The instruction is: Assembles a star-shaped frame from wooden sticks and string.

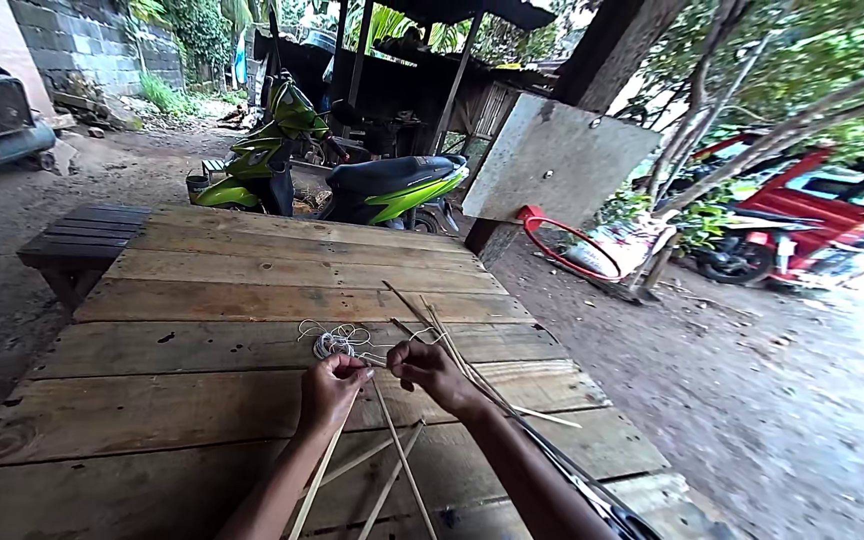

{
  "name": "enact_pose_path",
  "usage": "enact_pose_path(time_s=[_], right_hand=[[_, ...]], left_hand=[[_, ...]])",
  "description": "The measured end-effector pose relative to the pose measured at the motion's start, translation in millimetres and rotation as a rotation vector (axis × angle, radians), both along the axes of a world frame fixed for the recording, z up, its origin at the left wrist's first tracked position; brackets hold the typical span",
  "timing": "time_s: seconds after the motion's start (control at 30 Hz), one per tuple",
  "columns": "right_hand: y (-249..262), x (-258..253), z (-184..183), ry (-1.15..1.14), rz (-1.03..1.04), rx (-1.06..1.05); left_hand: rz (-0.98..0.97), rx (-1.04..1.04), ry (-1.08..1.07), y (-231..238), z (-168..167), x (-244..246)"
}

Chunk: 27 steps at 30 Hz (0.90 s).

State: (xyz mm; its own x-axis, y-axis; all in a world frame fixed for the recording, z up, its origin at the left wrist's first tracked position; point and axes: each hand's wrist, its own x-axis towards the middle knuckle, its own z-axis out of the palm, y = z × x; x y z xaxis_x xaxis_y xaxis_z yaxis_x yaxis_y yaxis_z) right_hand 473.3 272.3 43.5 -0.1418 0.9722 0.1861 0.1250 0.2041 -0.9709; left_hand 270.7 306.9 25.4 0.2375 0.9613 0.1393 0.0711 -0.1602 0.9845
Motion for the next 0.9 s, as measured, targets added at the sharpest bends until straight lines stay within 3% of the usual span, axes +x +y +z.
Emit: enact_pose_path(time_s=[0.1,0.2,0.43,0.63,0.8,0.9], right_hand=[[5,-12,-21,0.390,0.028,-0.044],[10,-21,-33,0.573,0.031,-0.094],[10,-17,-34,0.413,-0.046,-0.154],[13,-21,-30,0.449,-0.125,-0.164],[10,-19,-26,0.417,-0.170,-0.150],[4,-14,-28,0.219,-0.194,-0.072]], left_hand=[[-0.018,-0.012,-0.024,0,-1,-1],[-0.029,-0.037,-0.029,4,-6,-2],[-0.082,-0.098,0.075,7,-5,-4],[-0.143,-0.205,0.093,4,2,-4],[-0.115,-0.150,0.167,4,0,-1],[-0.092,-0.135,0.163,5,1,-2]])
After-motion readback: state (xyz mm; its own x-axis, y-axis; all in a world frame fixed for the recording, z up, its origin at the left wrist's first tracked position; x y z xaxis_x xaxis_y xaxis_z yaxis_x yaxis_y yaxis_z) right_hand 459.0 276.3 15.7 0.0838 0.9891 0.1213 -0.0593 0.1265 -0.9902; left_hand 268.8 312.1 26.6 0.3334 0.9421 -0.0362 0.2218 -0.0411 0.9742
